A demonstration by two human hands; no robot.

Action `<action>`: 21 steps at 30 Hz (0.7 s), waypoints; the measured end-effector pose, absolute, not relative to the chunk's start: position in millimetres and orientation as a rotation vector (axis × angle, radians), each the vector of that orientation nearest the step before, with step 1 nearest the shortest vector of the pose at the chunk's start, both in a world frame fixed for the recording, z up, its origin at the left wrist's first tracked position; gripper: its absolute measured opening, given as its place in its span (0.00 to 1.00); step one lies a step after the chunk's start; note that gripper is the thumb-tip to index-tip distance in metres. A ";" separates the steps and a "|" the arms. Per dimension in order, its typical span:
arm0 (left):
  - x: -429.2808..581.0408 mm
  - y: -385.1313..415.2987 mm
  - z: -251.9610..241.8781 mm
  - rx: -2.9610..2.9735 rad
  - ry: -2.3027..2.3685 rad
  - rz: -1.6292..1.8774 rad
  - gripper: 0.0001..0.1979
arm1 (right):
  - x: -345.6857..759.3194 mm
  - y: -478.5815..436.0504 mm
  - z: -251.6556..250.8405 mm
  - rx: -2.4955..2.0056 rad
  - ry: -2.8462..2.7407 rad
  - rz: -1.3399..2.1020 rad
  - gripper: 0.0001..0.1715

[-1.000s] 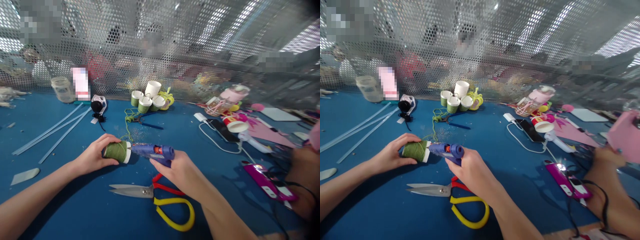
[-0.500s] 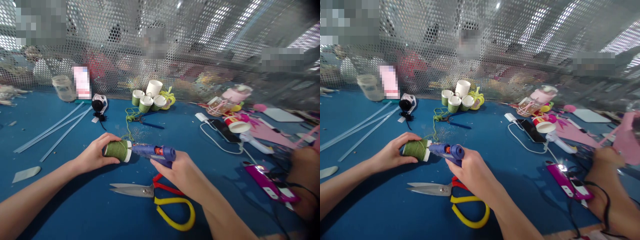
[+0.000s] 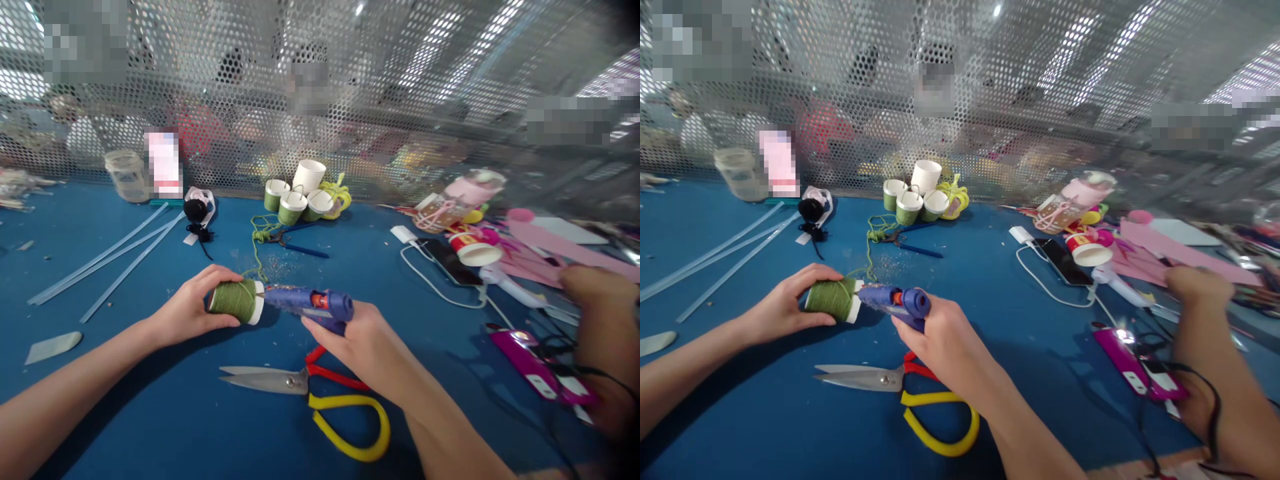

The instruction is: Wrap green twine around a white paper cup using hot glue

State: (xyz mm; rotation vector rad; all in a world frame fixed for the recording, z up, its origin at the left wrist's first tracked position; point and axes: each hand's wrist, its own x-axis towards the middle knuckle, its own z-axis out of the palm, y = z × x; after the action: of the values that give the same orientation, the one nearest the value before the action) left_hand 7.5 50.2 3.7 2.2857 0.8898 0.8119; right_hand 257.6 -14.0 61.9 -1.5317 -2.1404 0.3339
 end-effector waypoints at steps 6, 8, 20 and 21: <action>6.1 48.5 0.6 2.372 0.791 0.814 0.21 | 258.2 -9.7 60.8 -1.553 -2.156 0.268 0.08; 5.7 47.9 -0.5 2.399 0.774 0.806 0.21 | 258.6 -8.2 60.1 -1.569 -2.152 0.284 0.08; 6.3 47.0 1.4 2.507 0.724 0.754 0.20 | 257.3 -1.5 58.0 -1.674 -2.079 0.451 0.08; 6.3 47.0 1.2 2.505 0.729 0.751 0.20 | 257.5 -2.1 58.4 -1.673 -2.074 0.448 0.08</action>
State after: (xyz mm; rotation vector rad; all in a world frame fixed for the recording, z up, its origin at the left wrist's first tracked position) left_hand 6.3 47.0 1.2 2.5053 0.7294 0.7507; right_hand 257.5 -2.1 58.4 -1.6729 -2.0735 0.4483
